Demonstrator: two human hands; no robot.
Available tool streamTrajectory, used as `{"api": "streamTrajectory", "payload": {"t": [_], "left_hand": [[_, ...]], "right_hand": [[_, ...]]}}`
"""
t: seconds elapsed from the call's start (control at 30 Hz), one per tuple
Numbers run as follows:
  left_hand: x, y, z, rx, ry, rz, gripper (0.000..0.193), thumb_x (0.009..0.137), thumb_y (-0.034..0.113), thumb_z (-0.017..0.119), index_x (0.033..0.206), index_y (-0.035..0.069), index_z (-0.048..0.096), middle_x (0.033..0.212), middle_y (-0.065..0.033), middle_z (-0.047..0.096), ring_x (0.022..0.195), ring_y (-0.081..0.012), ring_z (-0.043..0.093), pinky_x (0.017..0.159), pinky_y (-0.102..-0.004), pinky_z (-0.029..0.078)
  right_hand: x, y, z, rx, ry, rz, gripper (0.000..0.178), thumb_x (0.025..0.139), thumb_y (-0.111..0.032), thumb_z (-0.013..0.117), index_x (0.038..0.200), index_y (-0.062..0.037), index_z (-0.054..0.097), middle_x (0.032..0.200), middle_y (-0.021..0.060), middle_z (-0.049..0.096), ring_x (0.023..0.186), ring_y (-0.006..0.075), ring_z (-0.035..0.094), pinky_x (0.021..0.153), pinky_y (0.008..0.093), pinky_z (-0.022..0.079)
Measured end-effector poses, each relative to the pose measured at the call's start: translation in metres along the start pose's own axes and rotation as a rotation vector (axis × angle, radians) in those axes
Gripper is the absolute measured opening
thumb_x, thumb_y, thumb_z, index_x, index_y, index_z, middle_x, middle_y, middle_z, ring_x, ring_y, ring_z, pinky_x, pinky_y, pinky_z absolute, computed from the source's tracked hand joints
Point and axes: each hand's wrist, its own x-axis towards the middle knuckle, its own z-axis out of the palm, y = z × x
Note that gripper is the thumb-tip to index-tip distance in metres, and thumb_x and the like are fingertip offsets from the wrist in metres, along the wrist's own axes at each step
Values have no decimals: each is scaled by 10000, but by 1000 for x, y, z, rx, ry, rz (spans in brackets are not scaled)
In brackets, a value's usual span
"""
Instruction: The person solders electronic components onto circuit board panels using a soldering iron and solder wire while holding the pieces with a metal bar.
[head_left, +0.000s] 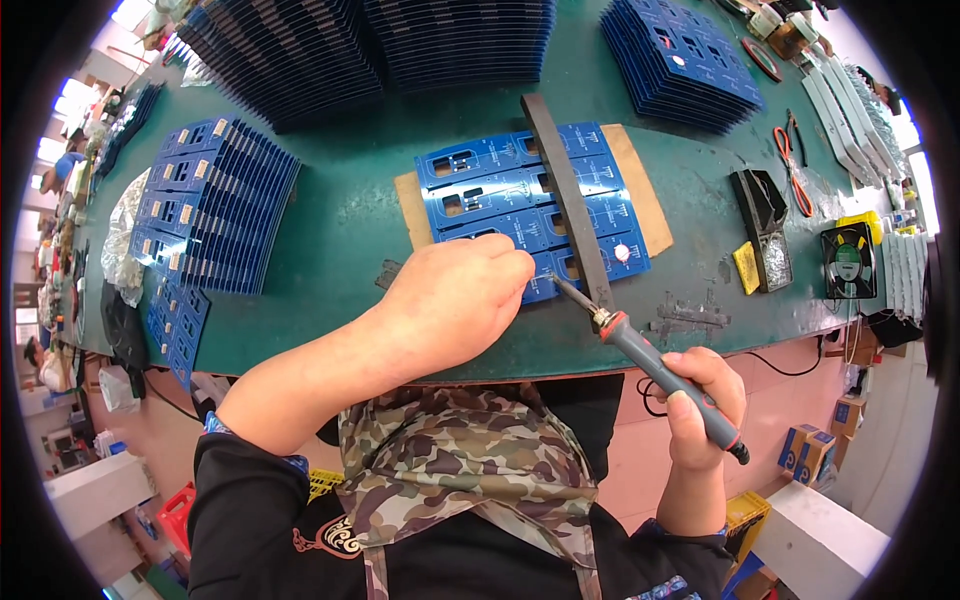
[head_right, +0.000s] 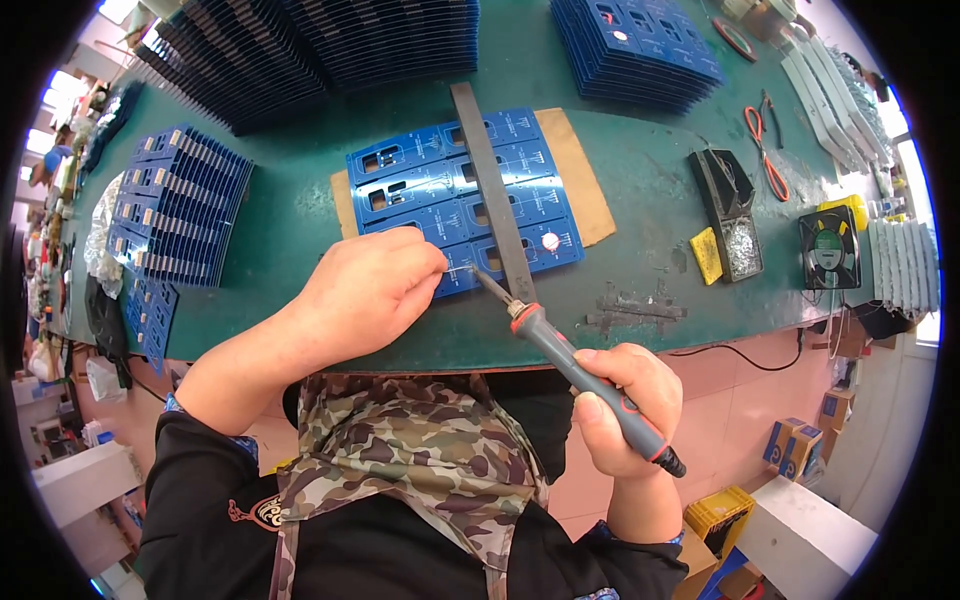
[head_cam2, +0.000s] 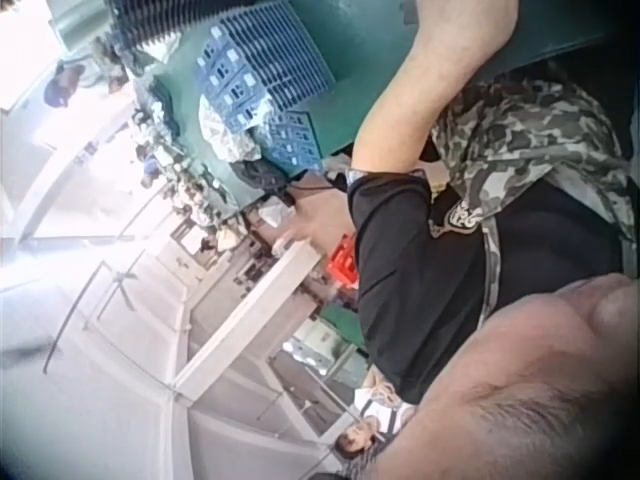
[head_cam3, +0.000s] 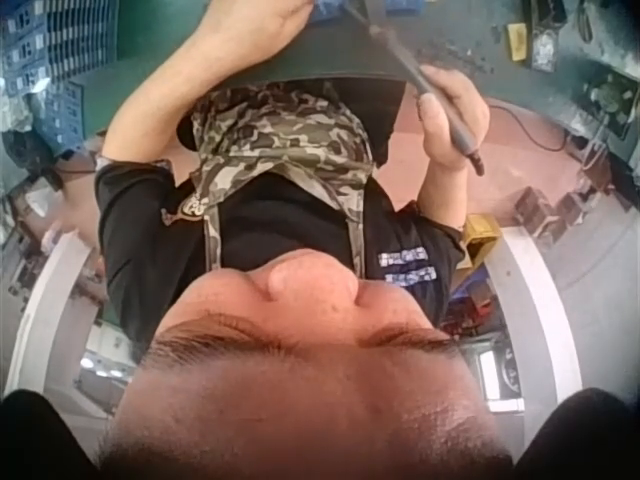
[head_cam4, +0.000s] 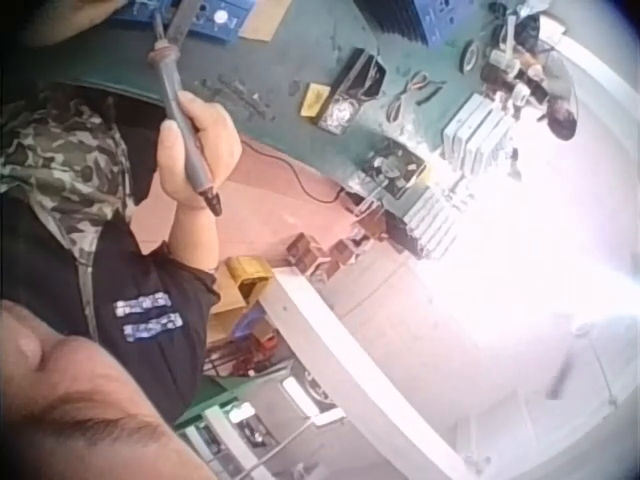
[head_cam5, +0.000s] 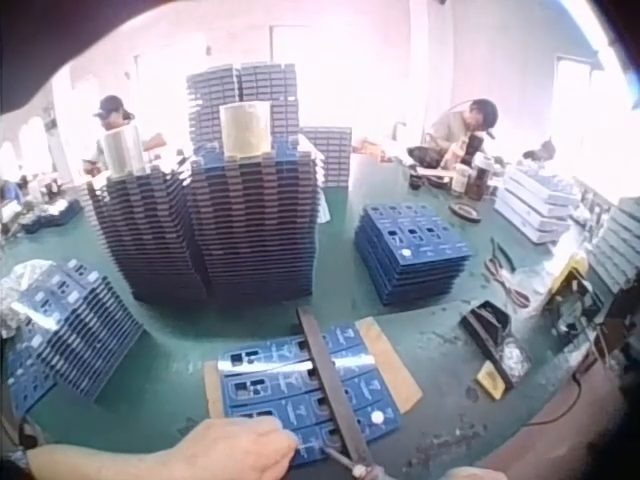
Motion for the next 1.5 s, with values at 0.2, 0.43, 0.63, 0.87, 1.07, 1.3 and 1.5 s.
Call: {"api": "streamTrajectory", "payload": {"t": [0.2, 0.43, 0.63, 0.87, 1.07, 1.3, 1.5], "left_hand": [[-4, 6, -1, 16, -30, -3, 74, 878, 116, 622, 912, 53, 636, 833, -103, 601, 769, -328, 629, 631, -433, 516], [-33, 19, -10, -131, -10, 35, 84, 848, 71, 648, 927, 45, 641, 804, -113, 601, 737, -327, 624, 610, -416, 505], [-52, 50, 2, -610, 7, 101, 108, 840, 36, 681, 946, 33, 662, 785, -106, 616, 700, -284, 616, 596, -368, 497], [-48, 80, 20, -710, -70, 95, 91, 890, 96, 640, 940, 27, 608, 857, -119, 615, 791, -307, 620, 669, -393, 510], [-32, 75, 11, -615, -104, 153, 97, 888, 101, 641, 938, 26, 604, 851, -115, 616, 782, -313, 623, 660, -403, 512], [1, 55, -30, -346, 26, 260, 70, 824, 48, 664, 882, 73, 636, 744, -81, 603, 668, -288, 612, 573, -388, 497], [65, 2, -57, -254, 299, -23, 62, 872, 25, 622, 899, -20, 656, 807, -79, 643, 689, -173, 601, 639, -285, 480]], "right_hand": [[-5, -4, 1, -6, 14, 7, 266, 777, -154, 648, 963, 35, 645, 665, 89, 635, 548, 190, 581, 526, 300, 450], [-26, -12, -10, 161, 243, 40, 430, 896, -360, 656, 1088, 22, 611, 838, 137, 670, 635, 167, 602, 558, 260, 459], [-49, -10, 14, 463, 226, 180, 677, 836, -436, 769, 1310, -54, 474, 978, 194, 682, 808, 232, 671, 653, 300, 541], [-45, -9, 44, 295, 84, -53, 505, 816, 58, 733, 1252, -83, 521, 848, 105, 646, 724, 179, 607, 633, 303, 475], [-38, -1, 28, 229, 167, -127, 443, 815, 112, 684, 1197, -61, 542, 798, 91, 656, 665, 171, 581, 625, 305, 454], [-18, 9, 1, 385, 351, 59, 334, 864, 44, 642, 1173, -18, 533, 820, 98, 606, 656, 135, 543, 607, 264, 454], [34, 33, -42, 344, 277, -67, 451, 935, -187, 609, 1322, 22, 512, 896, 95, 595, 705, 121, 542, 610, 236, 440]]}}
